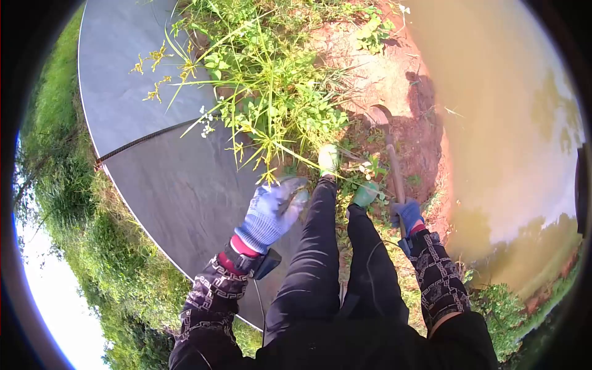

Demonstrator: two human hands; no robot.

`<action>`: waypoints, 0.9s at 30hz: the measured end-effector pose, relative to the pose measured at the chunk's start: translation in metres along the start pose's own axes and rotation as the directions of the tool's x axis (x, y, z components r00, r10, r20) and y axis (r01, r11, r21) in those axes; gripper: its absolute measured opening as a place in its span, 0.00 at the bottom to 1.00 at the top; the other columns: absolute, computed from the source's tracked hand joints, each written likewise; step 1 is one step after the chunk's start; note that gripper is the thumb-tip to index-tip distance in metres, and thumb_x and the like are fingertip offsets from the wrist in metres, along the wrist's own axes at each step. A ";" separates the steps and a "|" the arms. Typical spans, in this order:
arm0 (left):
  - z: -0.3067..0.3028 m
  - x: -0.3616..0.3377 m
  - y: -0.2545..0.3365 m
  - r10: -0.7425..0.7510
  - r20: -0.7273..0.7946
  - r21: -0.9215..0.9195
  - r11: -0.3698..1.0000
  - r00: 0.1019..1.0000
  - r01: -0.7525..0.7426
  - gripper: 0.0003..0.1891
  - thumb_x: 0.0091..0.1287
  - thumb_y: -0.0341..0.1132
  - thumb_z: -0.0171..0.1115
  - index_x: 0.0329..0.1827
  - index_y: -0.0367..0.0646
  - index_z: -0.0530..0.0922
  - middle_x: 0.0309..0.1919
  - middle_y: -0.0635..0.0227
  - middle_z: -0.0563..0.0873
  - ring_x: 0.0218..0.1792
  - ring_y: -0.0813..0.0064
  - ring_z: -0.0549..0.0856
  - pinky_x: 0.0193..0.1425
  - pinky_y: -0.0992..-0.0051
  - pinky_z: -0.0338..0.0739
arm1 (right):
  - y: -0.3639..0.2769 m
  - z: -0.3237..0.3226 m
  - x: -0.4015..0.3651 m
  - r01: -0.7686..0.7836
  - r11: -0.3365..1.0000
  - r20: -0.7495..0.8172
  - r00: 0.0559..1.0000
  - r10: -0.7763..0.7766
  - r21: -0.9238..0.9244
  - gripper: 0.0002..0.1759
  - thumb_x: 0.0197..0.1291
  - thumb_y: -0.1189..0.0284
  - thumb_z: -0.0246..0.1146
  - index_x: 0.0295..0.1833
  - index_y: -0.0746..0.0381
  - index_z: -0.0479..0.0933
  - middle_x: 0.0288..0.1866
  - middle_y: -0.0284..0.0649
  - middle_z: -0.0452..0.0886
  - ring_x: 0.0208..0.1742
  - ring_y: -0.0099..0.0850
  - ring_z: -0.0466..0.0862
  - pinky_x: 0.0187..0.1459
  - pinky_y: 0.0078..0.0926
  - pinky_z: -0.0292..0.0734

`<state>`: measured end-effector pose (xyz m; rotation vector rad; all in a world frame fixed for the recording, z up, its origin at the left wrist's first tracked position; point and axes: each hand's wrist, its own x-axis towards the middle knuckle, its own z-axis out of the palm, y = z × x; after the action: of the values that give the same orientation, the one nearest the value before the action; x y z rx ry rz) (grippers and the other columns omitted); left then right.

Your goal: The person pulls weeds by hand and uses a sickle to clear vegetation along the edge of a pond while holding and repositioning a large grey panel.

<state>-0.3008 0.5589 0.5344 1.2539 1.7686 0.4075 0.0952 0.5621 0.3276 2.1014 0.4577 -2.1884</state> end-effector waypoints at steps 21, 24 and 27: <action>0.181 0.405 -0.180 -0.243 -0.016 0.753 0.635 0.970 0.172 0.41 0.61 0.51 0.71 0.75 0.48 0.62 0.65 0.45 0.76 0.58 0.50 0.82 0.62 0.57 0.77 | -0.012 0.006 0.032 -0.339 0.890 -0.274 0.926 0.259 -0.306 0.16 0.67 0.65 0.61 0.52 0.64 0.68 0.24 0.44 0.81 0.18 0.35 0.84 0.16 0.32 0.78; 0.197 0.445 -0.237 -0.310 0.075 0.680 0.711 0.948 0.179 0.30 0.63 0.45 0.66 0.68 0.48 0.72 0.57 0.48 0.83 0.59 0.50 0.82 0.64 0.56 0.75 | -0.018 0.008 0.030 -0.326 0.883 -0.283 0.930 0.235 -0.338 0.16 0.66 0.65 0.61 0.50 0.66 0.69 0.25 0.45 0.83 0.19 0.35 0.84 0.17 0.32 0.78; 0.185 0.448 -0.248 -0.316 -0.112 0.425 0.842 0.942 0.333 0.24 0.57 0.48 0.73 0.50 0.40 0.83 0.43 0.49 0.88 0.44 0.52 0.89 0.48 0.58 0.83 | -0.021 0.009 0.030 -0.339 0.884 -0.291 0.924 0.248 -0.323 0.16 0.66 0.66 0.61 0.50 0.66 0.69 0.25 0.45 0.82 0.20 0.35 0.84 0.17 0.32 0.78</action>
<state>-0.3294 0.8033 0.0483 1.2118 2.1362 -0.1814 0.0789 0.5841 0.3021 2.0698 0.4806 -1.5478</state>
